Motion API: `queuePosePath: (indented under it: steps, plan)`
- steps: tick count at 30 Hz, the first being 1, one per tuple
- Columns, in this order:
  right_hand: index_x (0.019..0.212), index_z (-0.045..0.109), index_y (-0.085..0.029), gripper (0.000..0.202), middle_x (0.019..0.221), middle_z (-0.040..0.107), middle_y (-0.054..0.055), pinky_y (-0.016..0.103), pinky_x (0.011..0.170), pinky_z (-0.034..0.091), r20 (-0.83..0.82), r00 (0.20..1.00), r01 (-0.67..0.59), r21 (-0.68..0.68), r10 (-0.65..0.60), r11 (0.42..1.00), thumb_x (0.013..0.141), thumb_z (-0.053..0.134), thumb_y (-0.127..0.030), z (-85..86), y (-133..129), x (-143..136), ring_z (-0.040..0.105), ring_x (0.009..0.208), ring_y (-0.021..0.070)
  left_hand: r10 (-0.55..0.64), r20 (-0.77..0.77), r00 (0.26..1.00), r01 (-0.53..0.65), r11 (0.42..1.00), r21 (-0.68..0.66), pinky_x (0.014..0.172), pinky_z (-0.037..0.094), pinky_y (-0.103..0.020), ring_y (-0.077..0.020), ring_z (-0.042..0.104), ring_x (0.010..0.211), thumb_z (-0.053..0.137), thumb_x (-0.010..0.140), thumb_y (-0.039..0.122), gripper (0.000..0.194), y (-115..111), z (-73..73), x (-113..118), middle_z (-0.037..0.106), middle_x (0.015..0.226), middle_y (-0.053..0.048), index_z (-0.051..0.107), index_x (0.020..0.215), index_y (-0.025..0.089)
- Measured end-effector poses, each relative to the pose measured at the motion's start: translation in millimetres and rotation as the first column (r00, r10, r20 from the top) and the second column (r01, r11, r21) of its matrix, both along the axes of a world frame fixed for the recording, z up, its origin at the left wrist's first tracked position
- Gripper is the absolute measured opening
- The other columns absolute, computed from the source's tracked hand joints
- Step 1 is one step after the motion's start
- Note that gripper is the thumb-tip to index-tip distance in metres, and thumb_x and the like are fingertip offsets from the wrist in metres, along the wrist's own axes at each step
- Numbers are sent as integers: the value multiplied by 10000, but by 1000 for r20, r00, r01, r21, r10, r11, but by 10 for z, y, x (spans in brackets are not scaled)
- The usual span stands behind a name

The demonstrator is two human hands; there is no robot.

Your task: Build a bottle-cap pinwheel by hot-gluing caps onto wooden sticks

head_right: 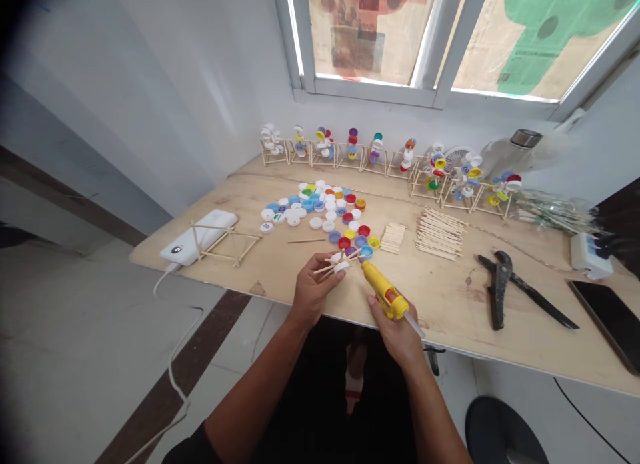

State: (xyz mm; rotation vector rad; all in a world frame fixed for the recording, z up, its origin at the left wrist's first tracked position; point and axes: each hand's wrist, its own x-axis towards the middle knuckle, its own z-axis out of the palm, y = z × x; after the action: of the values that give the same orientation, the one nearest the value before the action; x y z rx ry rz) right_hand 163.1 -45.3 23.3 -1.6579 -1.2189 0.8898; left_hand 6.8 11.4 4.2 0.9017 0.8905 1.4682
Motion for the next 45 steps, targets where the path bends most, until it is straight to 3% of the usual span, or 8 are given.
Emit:
queuePosePath:
  steps: [15,40,45]
  plan:
    - [793,656,-160,393,763,699,64,288,662,505,52,998,40,-16,-39,999,680,644,-537,40,1,-28,647,740,217,11,-15,1000,-11,1000,3,817,491,-288,-163,650,843,786,592,251,364,7,-26,4,690,904,-27,608,902,187]
    - [780,669,-179,327,724,688,46,303,643,511,87,996,3,10,-4,1000,694,633,-492,6,0,-7,646,730,221,14,-15,1000,-15,1000,-19,849,493,-320,-185,653,879,787,589,255,356,2,-7,2,694,943,-41,606,886,185]
    - [800,666,-161,374,742,698,62,291,641,508,82,996,44,-10,-43,999,698,627,-519,30,5,-23,654,741,226,23,-11,1000,-24,999,-31,831,496,-309,-174,658,840,795,575,257,370,3,-16,2,691,901,-27,602,883,186]
